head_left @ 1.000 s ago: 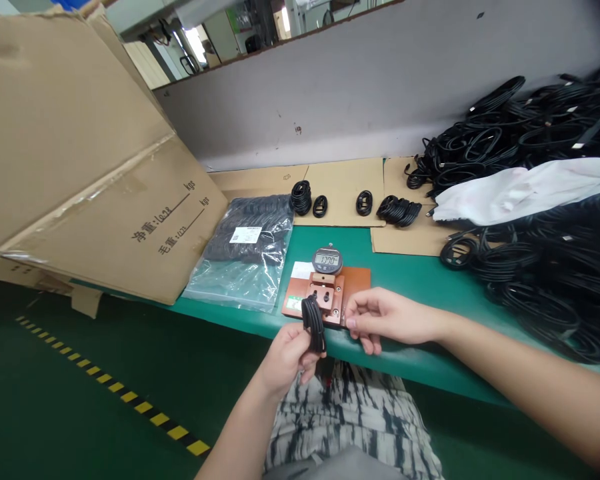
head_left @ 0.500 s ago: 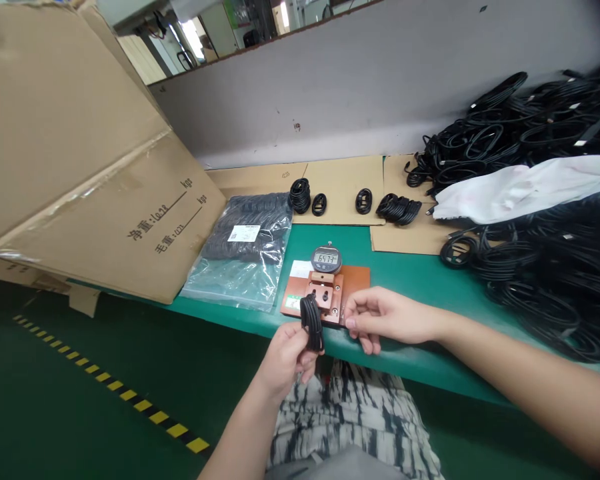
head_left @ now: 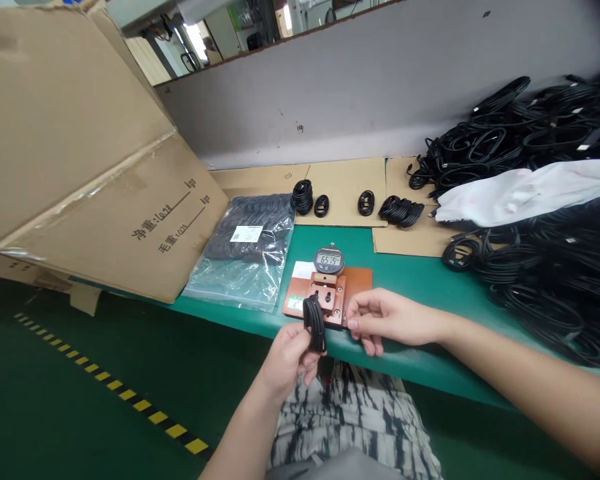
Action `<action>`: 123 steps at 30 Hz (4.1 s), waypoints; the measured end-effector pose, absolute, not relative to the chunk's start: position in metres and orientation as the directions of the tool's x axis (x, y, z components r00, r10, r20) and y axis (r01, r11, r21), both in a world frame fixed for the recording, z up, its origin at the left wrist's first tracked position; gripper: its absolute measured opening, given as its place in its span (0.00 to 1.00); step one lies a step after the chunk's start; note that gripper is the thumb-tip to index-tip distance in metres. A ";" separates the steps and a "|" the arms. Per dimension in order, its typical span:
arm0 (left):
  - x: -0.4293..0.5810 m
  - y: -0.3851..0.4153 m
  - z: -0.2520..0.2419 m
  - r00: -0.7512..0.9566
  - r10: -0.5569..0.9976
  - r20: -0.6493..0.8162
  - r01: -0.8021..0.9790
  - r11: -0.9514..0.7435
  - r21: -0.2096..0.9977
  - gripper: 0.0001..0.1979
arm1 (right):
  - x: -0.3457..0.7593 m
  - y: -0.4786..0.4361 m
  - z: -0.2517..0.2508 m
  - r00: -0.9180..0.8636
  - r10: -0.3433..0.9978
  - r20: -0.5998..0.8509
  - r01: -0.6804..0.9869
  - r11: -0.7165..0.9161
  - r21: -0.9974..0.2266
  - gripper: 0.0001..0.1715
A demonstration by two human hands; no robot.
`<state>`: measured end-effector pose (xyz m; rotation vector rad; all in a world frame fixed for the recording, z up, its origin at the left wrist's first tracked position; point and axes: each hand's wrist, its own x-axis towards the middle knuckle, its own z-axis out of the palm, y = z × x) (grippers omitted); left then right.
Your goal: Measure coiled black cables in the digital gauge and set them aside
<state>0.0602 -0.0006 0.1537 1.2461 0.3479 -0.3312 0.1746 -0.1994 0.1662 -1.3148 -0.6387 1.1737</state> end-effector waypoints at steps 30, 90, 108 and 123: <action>0.061 -0.001 0.156 0.900 -0.072 -0.430 0.430 0.300 0.851 0.19 | 0.174 -0.199 0.167 0.341 0.907 -0.248 -0.302 -0.145 -0.942 0.21; 0.021 -0.064 0.176 0.921 0.166 -0.352 0.272 0.373 0.887 0.19 | 0.177 -0.206 0.167 0.297 0.952 -0.073 -0.312 0.025 -0.950 0.21; 0.179 0.023 0.261 0.992 0.059 0.115 -0.061 -0.572 0.818 0.12 | 0.193 -0.201 0.160 0.678 0.731 -0.082 -0.223 0.098 -0.970 0.20; 0.316 0.023 0.183 0.981 0.070 0.180 0.022 -0.967 0.255 0.14 | 0.198 -0.200 0.162 0.718 0.668 -0.196 -0.225 -0.044 -0.973 0.16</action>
